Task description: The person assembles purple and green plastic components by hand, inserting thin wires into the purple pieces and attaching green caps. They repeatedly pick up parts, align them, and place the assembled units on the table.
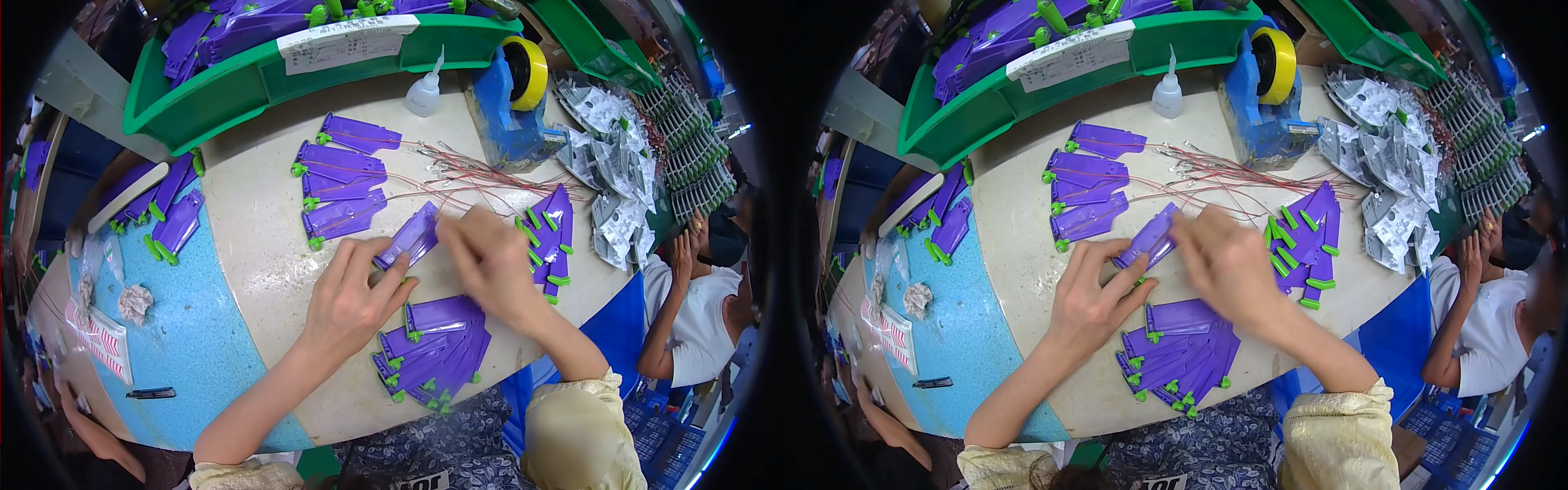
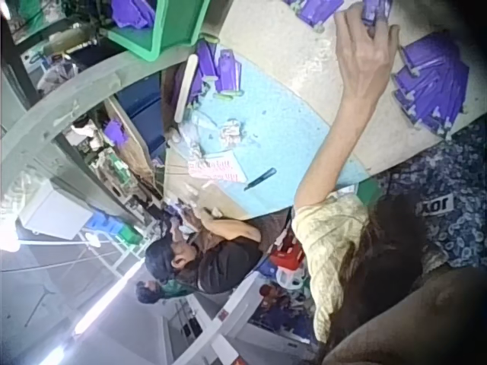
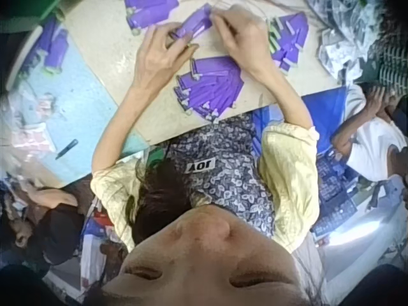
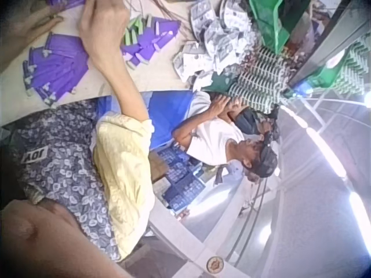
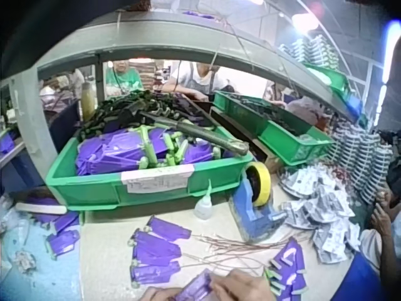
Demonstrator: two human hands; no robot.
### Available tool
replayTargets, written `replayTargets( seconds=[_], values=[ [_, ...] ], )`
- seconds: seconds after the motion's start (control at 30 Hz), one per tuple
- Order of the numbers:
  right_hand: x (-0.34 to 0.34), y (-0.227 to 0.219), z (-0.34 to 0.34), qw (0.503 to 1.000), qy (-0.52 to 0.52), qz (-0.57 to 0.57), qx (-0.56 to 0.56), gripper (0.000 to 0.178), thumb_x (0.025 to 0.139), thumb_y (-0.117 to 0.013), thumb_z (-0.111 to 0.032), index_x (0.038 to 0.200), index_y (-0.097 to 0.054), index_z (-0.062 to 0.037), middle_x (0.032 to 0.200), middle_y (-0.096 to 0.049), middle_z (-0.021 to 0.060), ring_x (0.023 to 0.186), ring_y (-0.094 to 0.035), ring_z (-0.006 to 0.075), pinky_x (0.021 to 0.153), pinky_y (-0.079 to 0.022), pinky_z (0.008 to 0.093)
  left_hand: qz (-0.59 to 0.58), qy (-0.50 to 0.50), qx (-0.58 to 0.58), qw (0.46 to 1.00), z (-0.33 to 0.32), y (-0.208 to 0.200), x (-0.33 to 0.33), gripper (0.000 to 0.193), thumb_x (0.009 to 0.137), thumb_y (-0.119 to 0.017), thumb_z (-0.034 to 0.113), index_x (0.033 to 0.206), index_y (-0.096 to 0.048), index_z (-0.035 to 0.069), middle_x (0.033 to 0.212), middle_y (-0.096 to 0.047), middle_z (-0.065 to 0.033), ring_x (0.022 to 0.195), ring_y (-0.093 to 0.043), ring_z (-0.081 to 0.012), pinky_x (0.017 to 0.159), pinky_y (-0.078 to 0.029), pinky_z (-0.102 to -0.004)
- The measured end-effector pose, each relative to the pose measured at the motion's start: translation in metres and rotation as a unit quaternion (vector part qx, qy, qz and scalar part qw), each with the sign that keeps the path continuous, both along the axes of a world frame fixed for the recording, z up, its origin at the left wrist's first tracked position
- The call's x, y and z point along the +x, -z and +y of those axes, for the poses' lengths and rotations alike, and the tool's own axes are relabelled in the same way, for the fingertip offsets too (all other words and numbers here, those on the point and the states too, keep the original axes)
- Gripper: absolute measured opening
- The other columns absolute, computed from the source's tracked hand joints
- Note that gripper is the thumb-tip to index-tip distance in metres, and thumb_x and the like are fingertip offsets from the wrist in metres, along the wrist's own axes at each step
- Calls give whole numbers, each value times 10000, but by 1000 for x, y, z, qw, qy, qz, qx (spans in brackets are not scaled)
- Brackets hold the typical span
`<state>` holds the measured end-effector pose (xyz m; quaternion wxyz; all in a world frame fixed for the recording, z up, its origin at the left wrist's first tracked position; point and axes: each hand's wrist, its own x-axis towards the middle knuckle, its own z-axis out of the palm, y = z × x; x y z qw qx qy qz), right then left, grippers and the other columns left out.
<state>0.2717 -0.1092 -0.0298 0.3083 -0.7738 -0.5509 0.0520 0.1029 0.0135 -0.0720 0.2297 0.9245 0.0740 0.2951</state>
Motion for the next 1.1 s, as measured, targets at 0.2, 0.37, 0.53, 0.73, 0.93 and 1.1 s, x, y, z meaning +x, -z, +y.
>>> replayTargets(
  seconds=[0.2, 0.37, 0.53, 0.73, 0.93, 1.1],
  values=[
    [8, -15, 35, 976, 8, 206, -73, 96, 820, -736, 0, 858, -663, 51, 713, -697, 187, 659, -720, 299, 599, -547, 370, 35, -20, -112, 993, 0, -10, 5, 503, 765, -813, 113, 1221, -644, -17, 1073, -529, -141, 938, -540, -285, 807, -499, -388],
    [18, -15, 42, 974, 30, 210, -81, 103, 827, -741, 5, 818, -653, 57, 683, -690, 129, 592, -681, 183, 549, -523, 303, 62, 23, -21, 998, 5, -5, 6, 598, 777, -807, 153, 1296, -585, -44, 1044, -525, -126, 938, -526, -263, 814, -482, -362],
    [15, -14, 42, 962, -24, 209, -172, 122, 810, -751, -3, 788, -646, 54, 637, -670, 115, 513, -649, 153, 481, -497, 282, 55, -12, -115, 992, 5, -5, 3, 810, 685, -883, 117, 1382, -497, -33, 1068, -562, -159, 964, -579, -302, 808, -510, -401],
    [-1, -20, 65, 910, -142, 260, -289, 94, 738, -668, 0, 724, -629, 85, 584, -651, 130, 457, -626, 167, 447, -489, 295, -3, -20, -223, 975, 3, 3, 2, 872, 671, -895, 95, 1394, -428, -48, 1022, -597, -181, 936, -623, -335, 830, -514, -431],
    [2, -20, 54, 964, -23, 240, -109, 125, 734, -731, -19, 702, -650, 71, 616, -667, 176, 629, -718, 238, 588, -547, 360, -6, -29, -242, 970, 2, 4, -1, 891, 666, -914, 77, 1392, -408, -28, 1047, -616, -176, 949, -646, -307, 822, -533, -400],
    [10, -5, 43, 996, -15, 42, -84, 93, 784, -701, -38, 795, -632, 22, 707, -666, 235, 656, -671, 418, 603, -534, 457, 9, -12, -190, 982, 3, 6, -4, 859, 688, -905, 127, 1384, -421, -14, 1110, -601, -185, 1050, -626, -331, 892, -517, -431]
  ],
)
